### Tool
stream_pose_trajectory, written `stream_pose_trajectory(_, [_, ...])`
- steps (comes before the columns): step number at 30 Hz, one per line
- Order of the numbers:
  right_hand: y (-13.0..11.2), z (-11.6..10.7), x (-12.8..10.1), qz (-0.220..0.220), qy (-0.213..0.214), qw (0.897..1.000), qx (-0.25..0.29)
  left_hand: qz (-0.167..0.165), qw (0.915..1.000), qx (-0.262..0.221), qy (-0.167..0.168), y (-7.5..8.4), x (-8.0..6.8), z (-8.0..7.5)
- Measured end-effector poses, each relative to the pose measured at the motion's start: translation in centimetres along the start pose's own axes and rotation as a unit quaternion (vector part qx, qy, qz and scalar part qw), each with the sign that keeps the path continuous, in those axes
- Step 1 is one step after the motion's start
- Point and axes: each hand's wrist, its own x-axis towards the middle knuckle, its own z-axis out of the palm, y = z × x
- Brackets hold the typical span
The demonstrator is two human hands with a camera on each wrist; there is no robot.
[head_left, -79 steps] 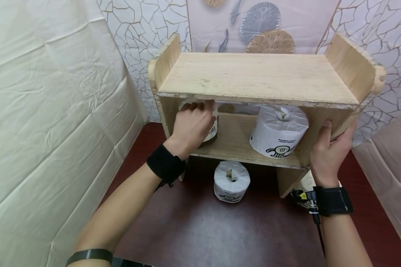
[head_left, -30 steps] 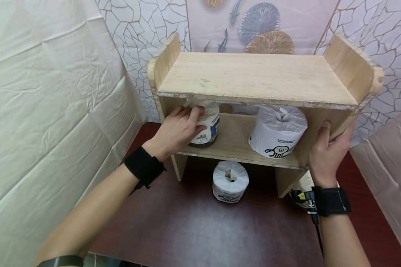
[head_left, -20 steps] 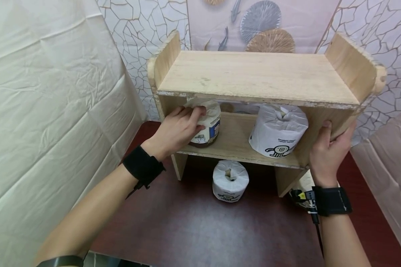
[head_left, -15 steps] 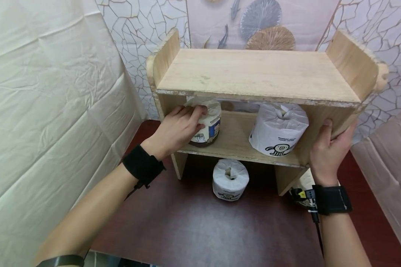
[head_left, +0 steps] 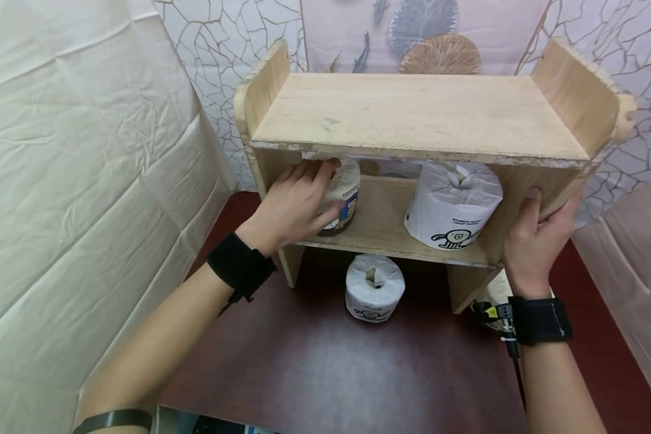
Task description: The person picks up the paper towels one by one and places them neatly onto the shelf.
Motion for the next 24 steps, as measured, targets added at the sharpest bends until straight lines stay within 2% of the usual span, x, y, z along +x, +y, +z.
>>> stream_pose_trajectory(5, [-0.3,0.0,-0.2,-0.015,-0.002,1.000,0.001,-0.047,0.9987,-0.004,0.015,0.7,1.2,-0.2])
stream_pose_trajectory(10, [-1.5,0.3,-0.7,0.011,0.002,1.000,-0.007,-0.097,0.9951,-0.006,0.017,1.9,2.3,0.0])
stream_pose_trajectory(13, [-1.9,0.3,-0.7,0.027,0.010,1.000,-0.007,-0.115,0.9927,0.023,0.027,2.7,2.9,0.5])
stream_pose_trajectory(19, [-0.4,0.0,-0.4,-0.002,-0.003,1.000,-0.010,-0.158,0.9795,0.103,0.071,4.1,3.6,1.3])
stream_pose_trajectory(24, [0.4,-0.3,-0.1,-0.017,-0.006,1.000,-0.009,-0.181,0.9713,0.138,0.070,4.9,4.0,1.7])
